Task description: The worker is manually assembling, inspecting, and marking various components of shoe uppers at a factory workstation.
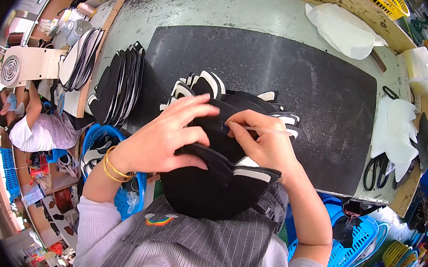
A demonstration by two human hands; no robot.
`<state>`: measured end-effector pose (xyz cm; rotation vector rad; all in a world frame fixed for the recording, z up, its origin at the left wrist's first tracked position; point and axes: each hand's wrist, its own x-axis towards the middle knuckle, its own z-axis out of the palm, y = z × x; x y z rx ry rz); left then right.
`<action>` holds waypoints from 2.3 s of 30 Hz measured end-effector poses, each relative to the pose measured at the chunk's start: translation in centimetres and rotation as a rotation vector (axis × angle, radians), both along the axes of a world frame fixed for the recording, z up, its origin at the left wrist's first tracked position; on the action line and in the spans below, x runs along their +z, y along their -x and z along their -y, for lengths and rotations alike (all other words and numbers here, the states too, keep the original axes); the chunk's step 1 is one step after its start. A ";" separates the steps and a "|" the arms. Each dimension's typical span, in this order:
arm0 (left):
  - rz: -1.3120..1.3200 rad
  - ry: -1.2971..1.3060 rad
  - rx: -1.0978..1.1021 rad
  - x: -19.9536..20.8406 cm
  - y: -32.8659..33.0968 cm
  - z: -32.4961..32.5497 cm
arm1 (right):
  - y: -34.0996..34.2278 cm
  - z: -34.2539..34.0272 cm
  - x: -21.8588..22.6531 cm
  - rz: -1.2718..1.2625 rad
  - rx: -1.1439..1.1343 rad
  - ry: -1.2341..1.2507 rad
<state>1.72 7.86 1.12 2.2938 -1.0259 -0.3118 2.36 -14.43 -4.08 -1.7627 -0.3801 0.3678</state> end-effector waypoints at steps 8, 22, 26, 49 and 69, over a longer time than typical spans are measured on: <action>0.051 -0.113 0.018 1.4 -0.3 0.7 | 0.0 2.9 -0.4 -0.063 -0.571 -0.478; -0.081 0.515 1.067 10.5 2.7 -13.7 | 1.8 4.2 -0.5 0.009 -0.718 -0.512; -0.384 0.414 1.006 4.1 -2.5 -26.5 | 2.1 2.1 -0.1 0.008 -0.573 -0.479; 0.027 -0.019 0.171 -3.7 -2.2 3.6 | 3.8 0.9 -1.6 -0.132 -0.515 -0.377; -0.151 -0.038 -0.175 -0.1 -0.4 1.1 | 3.7 1.5 -0.7 -0.088 -0.326 -0.170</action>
